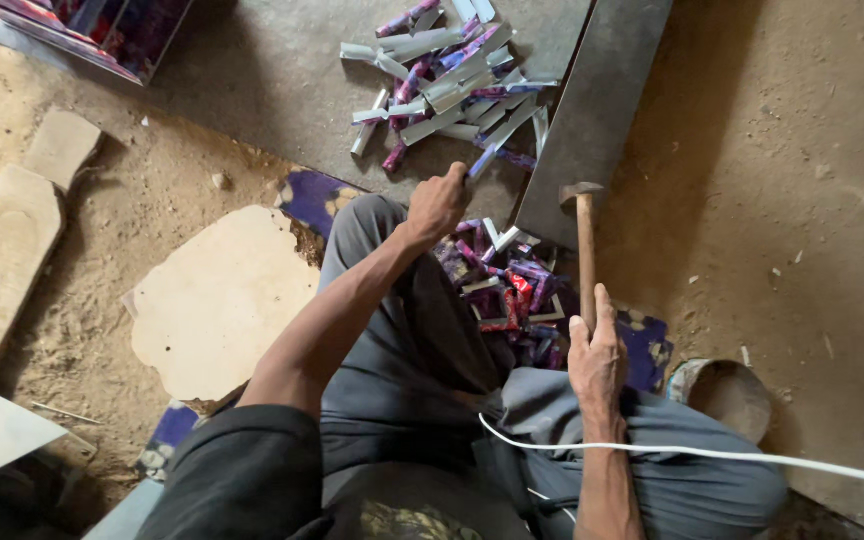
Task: The person sits on the floor and hammers small foil-wrapped cylindrical items flat one at a time on a metal plate using a small hammer, placing each flattened piece onto a growing pile of finished pieces beside them.
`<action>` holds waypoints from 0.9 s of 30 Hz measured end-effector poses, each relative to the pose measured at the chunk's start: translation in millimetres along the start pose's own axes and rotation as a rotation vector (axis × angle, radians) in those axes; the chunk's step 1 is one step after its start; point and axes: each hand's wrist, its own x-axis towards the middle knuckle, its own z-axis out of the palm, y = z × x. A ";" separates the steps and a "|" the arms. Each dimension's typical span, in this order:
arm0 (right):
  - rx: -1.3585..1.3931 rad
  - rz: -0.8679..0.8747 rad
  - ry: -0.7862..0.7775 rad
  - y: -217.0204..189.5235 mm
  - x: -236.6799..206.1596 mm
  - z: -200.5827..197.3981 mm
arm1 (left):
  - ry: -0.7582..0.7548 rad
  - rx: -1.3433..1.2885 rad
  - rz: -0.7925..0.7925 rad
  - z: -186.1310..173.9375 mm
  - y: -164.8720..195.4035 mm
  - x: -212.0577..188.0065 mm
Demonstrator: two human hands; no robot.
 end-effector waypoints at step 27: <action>-0.076 -0.154 0.106 -38.7 -18.3 -1.6 | 0.003 -0.115 0.142 21.1 83.4 -33.1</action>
